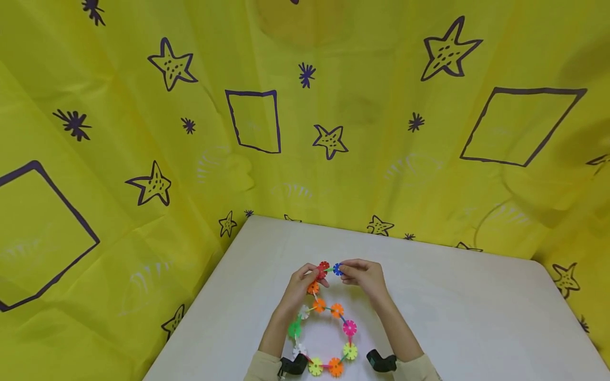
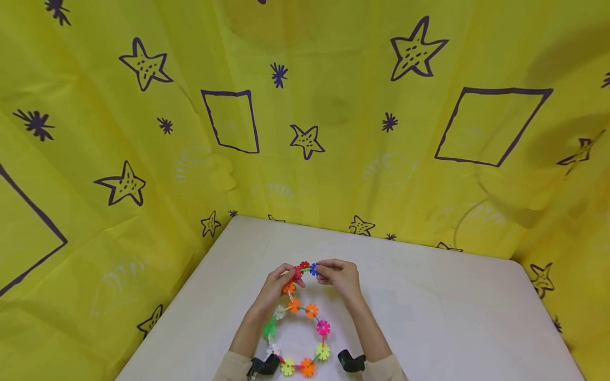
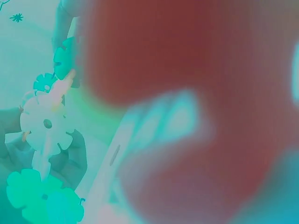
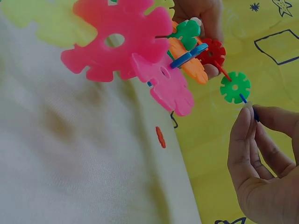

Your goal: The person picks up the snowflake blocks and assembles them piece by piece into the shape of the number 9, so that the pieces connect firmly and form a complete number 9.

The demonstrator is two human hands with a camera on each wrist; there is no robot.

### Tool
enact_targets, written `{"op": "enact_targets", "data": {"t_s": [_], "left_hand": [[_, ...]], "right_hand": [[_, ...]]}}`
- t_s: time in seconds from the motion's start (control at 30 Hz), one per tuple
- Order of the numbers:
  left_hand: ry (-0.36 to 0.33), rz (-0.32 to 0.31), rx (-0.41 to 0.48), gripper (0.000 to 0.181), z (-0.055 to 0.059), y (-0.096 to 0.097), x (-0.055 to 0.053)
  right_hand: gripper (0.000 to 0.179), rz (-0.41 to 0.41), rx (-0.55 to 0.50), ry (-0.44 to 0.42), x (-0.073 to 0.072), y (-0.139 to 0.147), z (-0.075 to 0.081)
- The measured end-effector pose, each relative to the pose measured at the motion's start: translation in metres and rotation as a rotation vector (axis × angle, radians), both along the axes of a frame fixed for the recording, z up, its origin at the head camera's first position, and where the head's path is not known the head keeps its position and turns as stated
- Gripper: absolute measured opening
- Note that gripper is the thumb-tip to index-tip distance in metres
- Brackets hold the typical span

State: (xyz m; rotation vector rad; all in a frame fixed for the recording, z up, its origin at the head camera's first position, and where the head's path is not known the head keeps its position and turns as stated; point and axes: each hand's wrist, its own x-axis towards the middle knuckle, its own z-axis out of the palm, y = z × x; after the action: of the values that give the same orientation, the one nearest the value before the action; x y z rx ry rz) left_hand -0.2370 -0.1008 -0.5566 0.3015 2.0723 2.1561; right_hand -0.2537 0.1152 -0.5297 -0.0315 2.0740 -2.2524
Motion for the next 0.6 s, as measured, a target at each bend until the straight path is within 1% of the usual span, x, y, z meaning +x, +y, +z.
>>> {"op": "enact_targets", "data": {"t_s": [0.17, 0.33, 0.47, 0.6], "left_hand": [[-0.009, -0.008, 0.020, 0.032, 0.0002, 0.0005, 0.0000], [-0.037, -0.026, 0.050, 0.029, -0.0008, 0.0011, -0.0008], [-0.042, -0.019, 0.077, 0.029, -0.0008, 0.0001, -0.0004], [-0.035, -0.014, 0.092, 0.030, -0.0019, -0.0016, -0.0008]], "right_hand": [[0.026, 0.026, 0.015, -0.006, -0.0012, 0.0030, -0.0005], [0.024, 0.035, 0.001, 0.018, -0.0006, 0.0030, 0.0005], [0.024, 0.037, -0.006, 0.039, 0.0013, 0.0007, 0.0025], [0.027, 0.050, -0.008, 0.028, -0.0002, -0.0002, 0.0021]]}}
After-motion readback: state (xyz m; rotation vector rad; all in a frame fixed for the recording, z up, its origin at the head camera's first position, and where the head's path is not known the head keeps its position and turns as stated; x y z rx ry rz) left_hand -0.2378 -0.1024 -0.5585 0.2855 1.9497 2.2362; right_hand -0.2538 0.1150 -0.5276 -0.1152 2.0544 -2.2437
